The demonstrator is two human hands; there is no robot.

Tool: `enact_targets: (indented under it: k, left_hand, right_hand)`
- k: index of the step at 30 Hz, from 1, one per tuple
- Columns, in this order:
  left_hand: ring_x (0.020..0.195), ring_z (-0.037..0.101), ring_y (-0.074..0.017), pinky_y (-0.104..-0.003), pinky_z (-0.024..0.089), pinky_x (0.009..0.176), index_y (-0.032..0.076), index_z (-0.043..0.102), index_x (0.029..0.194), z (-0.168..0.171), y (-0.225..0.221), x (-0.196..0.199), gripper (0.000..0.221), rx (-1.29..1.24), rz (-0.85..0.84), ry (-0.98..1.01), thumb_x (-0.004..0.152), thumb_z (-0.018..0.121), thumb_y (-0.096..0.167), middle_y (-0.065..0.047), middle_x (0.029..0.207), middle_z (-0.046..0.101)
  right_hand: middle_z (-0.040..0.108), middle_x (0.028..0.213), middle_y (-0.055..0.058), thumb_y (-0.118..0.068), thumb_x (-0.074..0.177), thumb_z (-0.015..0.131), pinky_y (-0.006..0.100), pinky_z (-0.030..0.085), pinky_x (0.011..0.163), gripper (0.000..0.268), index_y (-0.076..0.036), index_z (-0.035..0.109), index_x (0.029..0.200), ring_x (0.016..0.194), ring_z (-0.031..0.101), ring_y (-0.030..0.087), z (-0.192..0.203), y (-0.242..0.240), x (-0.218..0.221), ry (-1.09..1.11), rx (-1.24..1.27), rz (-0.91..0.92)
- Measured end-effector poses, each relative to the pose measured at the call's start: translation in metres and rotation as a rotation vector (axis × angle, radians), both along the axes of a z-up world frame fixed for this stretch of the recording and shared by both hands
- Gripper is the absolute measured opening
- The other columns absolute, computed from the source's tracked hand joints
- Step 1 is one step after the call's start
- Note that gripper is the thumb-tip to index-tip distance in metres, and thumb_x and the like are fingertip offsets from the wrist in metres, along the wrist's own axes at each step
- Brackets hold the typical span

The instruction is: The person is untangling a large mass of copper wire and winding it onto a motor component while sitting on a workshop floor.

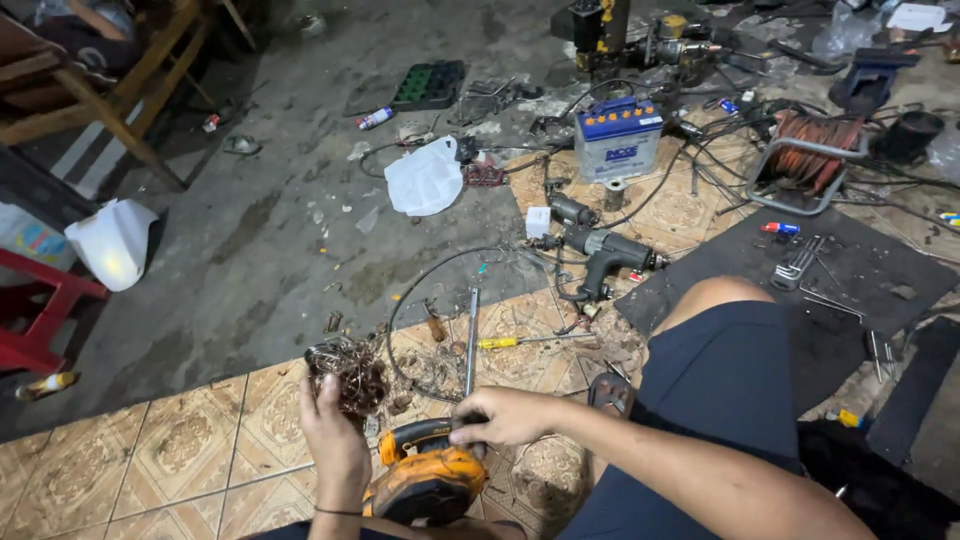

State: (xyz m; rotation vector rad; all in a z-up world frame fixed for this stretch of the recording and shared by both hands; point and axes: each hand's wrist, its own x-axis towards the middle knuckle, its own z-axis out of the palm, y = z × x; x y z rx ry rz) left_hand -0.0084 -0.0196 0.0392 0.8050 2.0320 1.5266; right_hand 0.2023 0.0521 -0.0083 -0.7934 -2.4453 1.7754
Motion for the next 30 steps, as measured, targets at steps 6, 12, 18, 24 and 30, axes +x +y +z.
enact_targets:
  k: [6, 12, 18, 24, 30]
  left_hand:
    - [0.129, 0.053, -0.035, -0.051, 0.046, 0.104, 0.003, 0.032, 0.157, -0.01, -0.002, -0.006, 0.072, 0.35, -0.321, -0.549, 0.093, 0.036, 0.035, -0.021, 0.147, 0.051]
    - [0.093, 0.071, -0.0283, -0.036, 0.062, 0.074, 0.006, 0.039, 0.153, -0.014, -0.003, -0.01, 0.084, 0.528, -0.734, -0.633, 0.09, 0.055, 0.059, -0.024, 0.122, 0.066]
    - [0.099, 0.074, -0.0332, -0.046, 0.065, 0.082, -0.002, 0.037, 0.151, 0.003, -0.011, -0.004, 0.092, 0.316, -1.211, -0.471, 0.081, 0.066, 0.05, -0.028, 0.121, 0.069]
    - [0.151, 0.038, -0.0369, -0.073, 0.026, 0.114, 0.01, 0.045, 0.148, -0.008, -0.011, -0.019, 0.105, 0.116, -1.166, -0.032, 0.067, 0.059, 0.074, -0.015, 0.16, 0.045]
    - [0.132, 0.059, -0.0337, -0.054, 0.047, 0.109, 0.003, 0.045, 0.148, -0.009, -0.014, -0.023, 0.095, 0.128, -1.448, -0.176, 0.079, 0.075, 0.062, -0.018, 0.149, 0.055]
  right_hand:
    - [0.065, 0.078, 0.003, -0.034, 0.102, 0.054, 0.024, 0.042, 0.052, 0.03, -0.008, 0.066, 0.093, 0.055, 0.048, 0.008, 0.001, 0.016, 0.013, 0.064, 0.136, 0.226]
    - [0.064, 0.075, 0.002, -0.031, 0.095, 0.064, 0.025, 0.041, 0.053, 0.023, -0.008, 0.067, 0.092, 0.056, 0.049, 0.01, 0.01, 0.009, 0.012, 0.106, 0.086, 0.272]
    - [0.07, 0.087, 0.009, -0.038, 0.083, 0.074, 0.035, 0.051, 0.085, 0.03, -0.009, 0.071, 0.082, 0.089, 0.06, 0.02, 0.012, 0.021, 0.016, -0.025, 0.474, 0.002]
    - [0.066, 0.101, 0.013, -0.038, 0.088, 0.067, 0.041, 0.049, 0.105, 0.038, 0.0, 0.071, 0.09, 0.099, 0.063, 0.025, 0.02, 0.011, 0.011, 0.128, 0.59, 0.03]
    - [0.054, 0.107, 0.007, -0.009, 0.087, 0.07, 0.028, 0.055, 0.077, 0.014, -0.005, 0.062, 0.098, 0.087, 0.054, 0.019, -0.001, 0.011, 0.011, 0.06, 0.37, 0.129]
